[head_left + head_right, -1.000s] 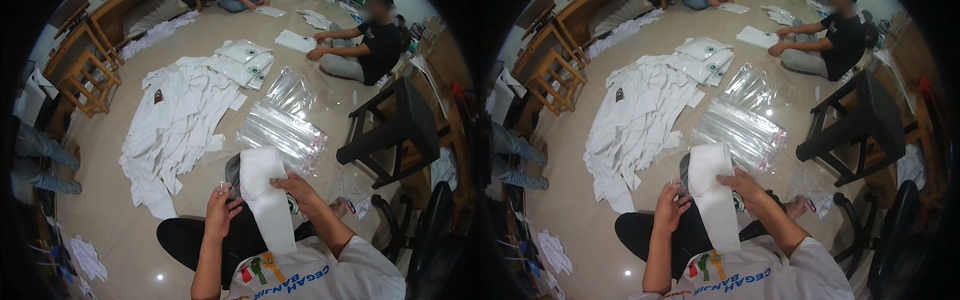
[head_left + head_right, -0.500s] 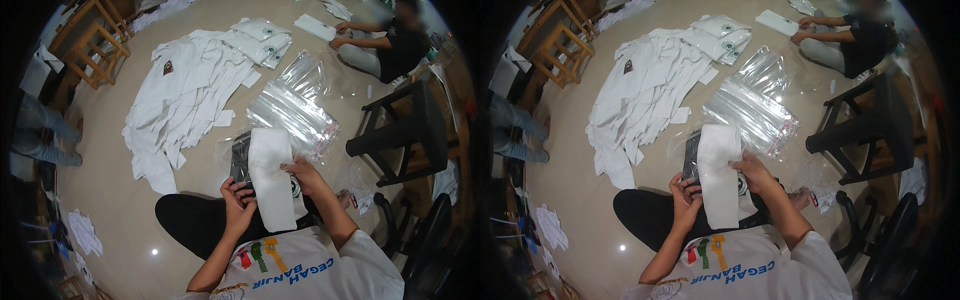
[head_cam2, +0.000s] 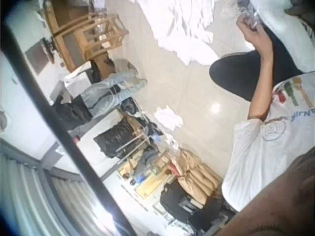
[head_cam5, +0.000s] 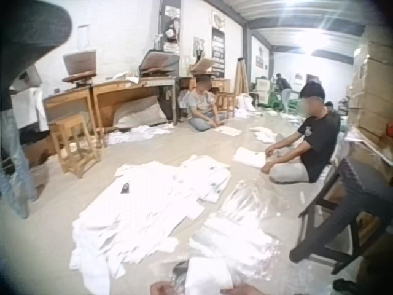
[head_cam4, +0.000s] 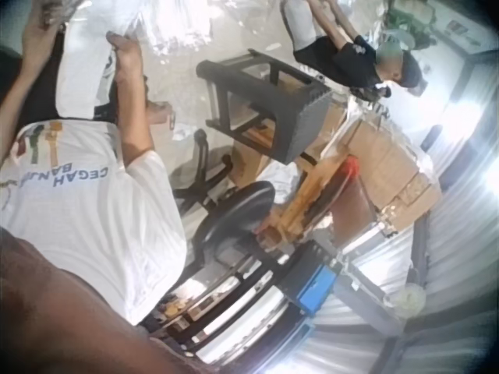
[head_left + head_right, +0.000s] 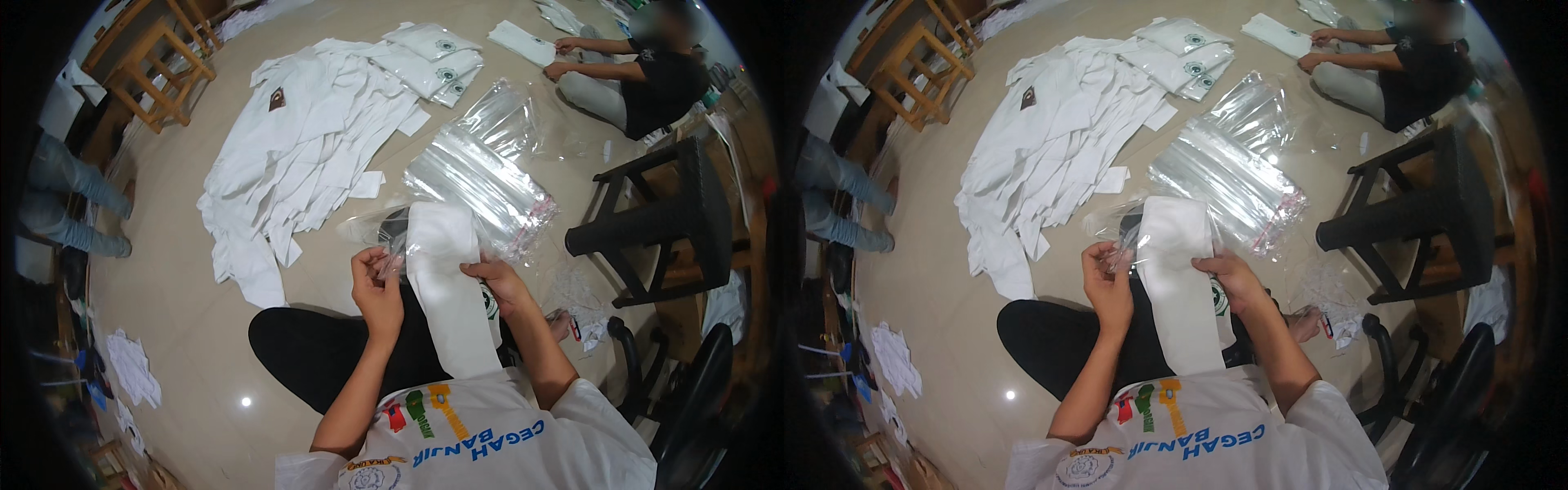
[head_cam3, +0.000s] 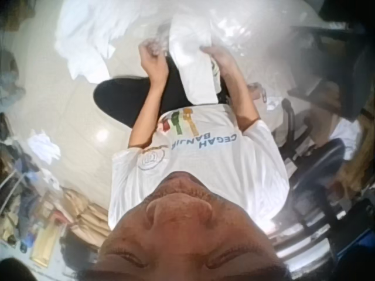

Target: The person folds white t-shirts and places them into clear plastic bags. They smooth the shirts, fold them neatly, and seal the bags before setting them aside.

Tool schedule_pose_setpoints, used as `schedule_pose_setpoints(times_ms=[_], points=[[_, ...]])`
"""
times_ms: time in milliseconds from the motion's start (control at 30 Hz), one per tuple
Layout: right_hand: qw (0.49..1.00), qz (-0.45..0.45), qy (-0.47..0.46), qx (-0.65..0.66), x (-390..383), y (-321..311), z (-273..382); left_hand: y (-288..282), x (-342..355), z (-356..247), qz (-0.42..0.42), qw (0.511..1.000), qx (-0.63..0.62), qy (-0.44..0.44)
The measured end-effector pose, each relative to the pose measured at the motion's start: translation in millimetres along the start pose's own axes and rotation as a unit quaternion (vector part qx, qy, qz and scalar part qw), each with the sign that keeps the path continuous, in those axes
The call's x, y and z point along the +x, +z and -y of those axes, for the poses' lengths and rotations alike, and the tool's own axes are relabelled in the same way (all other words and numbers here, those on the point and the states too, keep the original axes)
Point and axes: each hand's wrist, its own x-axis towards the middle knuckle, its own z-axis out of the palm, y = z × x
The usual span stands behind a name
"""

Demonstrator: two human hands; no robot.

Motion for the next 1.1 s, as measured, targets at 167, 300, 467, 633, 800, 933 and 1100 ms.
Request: schedule_pose_setpoints(times_ms=[167, 300, 467, 633, 800, 933, 1100], points=[[0.994, 0.046, -0.011, 0.098, -9.3, -2.3, -1.0, -2.7, -7.5, -13.9, 0.058, 0.980, -0.171, -0.081], [0.996, 0.020, -0.083, 0.022, -14.9, 12.3, 5.0, -5.9, -16.9, -1.5, 0.048, 0.973, -0.196, -0.109], [0.996, 0.040, -0.065, 0.048, -1.9, -2.1, -10.0, 10.1, -28.5, -7.1, -0.050, 0.933, -0.305, -0.186], [0.997, 0.005, -0.059, 0.045, -5.4, 8.0, -9.5, 25.0, -19.6, -14.0, -0.071, 0.930, -0.304, -0.195], [0.991, -0.013, -0.096, 0.090, 0.7, -6.3, -17.6, 27.3, -22.7, -5.4, -0.049, 0.996, -0.058, -0.040], [0.994, -0.011, -0.072, 0.078, -8.3, -4.0, -8.9, 19.6, -31.5, -8.5, -0.017, 0.998, -0.027, -0.060], [0.995, -0.022, -0.078, 0.057, -17.3, 12.1, -2.9, 20.7, -32.7, -2.3, -0.020, 0.997, -0.056, -0.051]])
